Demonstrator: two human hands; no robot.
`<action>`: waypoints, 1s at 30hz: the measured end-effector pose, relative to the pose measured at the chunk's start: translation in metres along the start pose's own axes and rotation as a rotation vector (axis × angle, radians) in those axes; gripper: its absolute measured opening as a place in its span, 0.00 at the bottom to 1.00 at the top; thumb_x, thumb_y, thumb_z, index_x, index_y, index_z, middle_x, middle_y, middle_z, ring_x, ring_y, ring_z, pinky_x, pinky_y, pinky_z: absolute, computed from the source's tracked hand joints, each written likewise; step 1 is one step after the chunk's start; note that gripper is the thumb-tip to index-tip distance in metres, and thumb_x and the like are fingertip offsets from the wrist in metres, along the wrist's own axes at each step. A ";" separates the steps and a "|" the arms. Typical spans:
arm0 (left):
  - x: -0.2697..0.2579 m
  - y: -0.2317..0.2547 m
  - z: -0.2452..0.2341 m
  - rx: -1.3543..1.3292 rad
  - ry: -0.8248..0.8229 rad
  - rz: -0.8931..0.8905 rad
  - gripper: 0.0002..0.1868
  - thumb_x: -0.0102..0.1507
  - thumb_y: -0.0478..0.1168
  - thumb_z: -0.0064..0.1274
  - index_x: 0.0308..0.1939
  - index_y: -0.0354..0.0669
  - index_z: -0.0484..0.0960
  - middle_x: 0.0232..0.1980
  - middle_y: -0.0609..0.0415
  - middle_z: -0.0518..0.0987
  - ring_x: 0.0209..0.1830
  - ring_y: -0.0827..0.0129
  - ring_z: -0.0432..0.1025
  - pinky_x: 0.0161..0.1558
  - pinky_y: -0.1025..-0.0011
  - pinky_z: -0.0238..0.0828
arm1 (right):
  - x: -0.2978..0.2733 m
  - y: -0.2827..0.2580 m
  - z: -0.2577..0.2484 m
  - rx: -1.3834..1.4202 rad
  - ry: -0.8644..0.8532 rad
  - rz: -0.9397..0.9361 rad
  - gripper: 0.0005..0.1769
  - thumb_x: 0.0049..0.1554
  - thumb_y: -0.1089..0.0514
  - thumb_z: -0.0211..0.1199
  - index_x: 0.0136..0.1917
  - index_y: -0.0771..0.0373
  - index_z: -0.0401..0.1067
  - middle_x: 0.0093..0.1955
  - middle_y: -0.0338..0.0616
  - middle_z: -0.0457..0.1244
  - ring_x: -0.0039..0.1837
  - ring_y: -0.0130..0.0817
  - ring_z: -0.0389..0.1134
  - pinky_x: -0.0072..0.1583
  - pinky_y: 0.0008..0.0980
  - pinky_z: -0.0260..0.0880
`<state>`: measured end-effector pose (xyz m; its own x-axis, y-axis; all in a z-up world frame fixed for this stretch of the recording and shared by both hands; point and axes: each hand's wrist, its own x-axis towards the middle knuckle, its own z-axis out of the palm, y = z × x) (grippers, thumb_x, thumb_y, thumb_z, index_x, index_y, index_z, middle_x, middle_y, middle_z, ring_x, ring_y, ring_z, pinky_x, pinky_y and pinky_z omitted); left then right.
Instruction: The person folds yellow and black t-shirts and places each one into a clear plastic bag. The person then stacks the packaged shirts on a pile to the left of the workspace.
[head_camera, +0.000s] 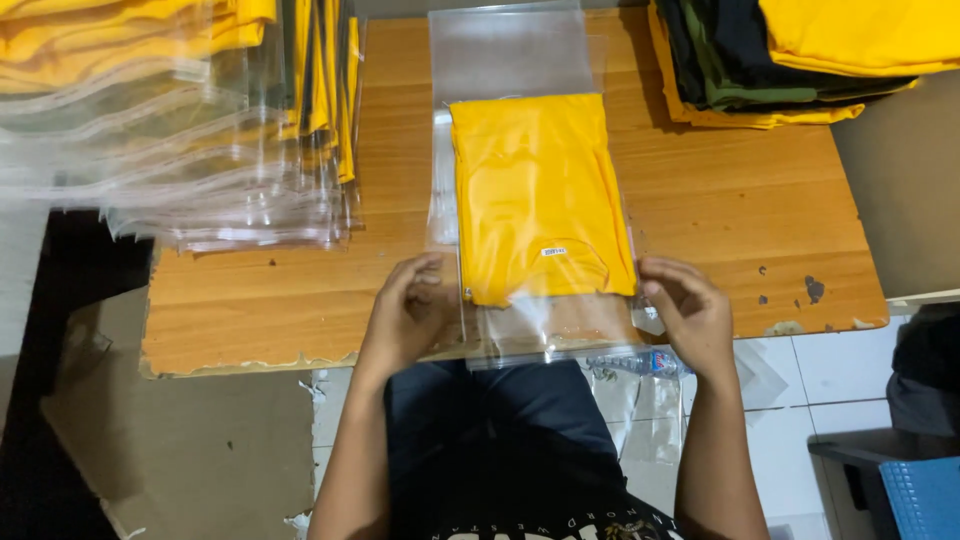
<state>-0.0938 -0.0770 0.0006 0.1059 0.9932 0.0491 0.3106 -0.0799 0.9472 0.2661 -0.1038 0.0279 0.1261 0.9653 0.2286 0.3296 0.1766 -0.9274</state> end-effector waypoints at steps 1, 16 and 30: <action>0.006 0.006 0.002 0.001 0.002 0.000 0.36 0.53 0.26 0.59 0.68 0.39 0.73 0.58 0.38 0.75 0.56 0.51 0.75 0.53 0.62 0.76 | 0.003 -0.006 0.002 0.002 -0.002 -0.001 0.11 0.59 0.71 0.65 0.56 0.71 0.77 0.59 0.62 0.68 0.64 0.52 0.69 0.65 0.46 0.69; 0.072 0.030 0.040 -0.335 -0.062 -0.277 0.28 0.61 0.38 0.61 0.65 0.33 0.74 0.40 0.49 0.75 0.35 0.65 0.78 0.36 0.65 0.81 | 0.060 -0.026 0.026 0.171 -0.151 0.320 0.15 0.61 0.57 0.66 0.58 0.70 0.75 0.39 0.46 0.66 0.39 0.35 0.68 0.44 0.32 0.72; -0.019 0.186 -0.069 -0.179 0.107 0.314 0.22 0.65 0.35 0.53 0.63 0.33 0.73 0.53 0.44 0.73 0.55 0.61 0.74 0.57 0.56 0.76 | 0.043 -0.138 0.030 0.417 -0.126 -0.125 0.21 0.57 0.58 0.63 0.60 0.73 0.69 0.40 0.48 0.62 0.38 0.32 0.69 0.43 0.32 0.77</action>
<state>-0.1031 -0.1047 0.1975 0.0672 0.9265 0.3702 0.1080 -0.3756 0.9205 0.1979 -0.0806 0.1572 -0.0143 0.9429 0.3328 -0.0738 0.3309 -0.9408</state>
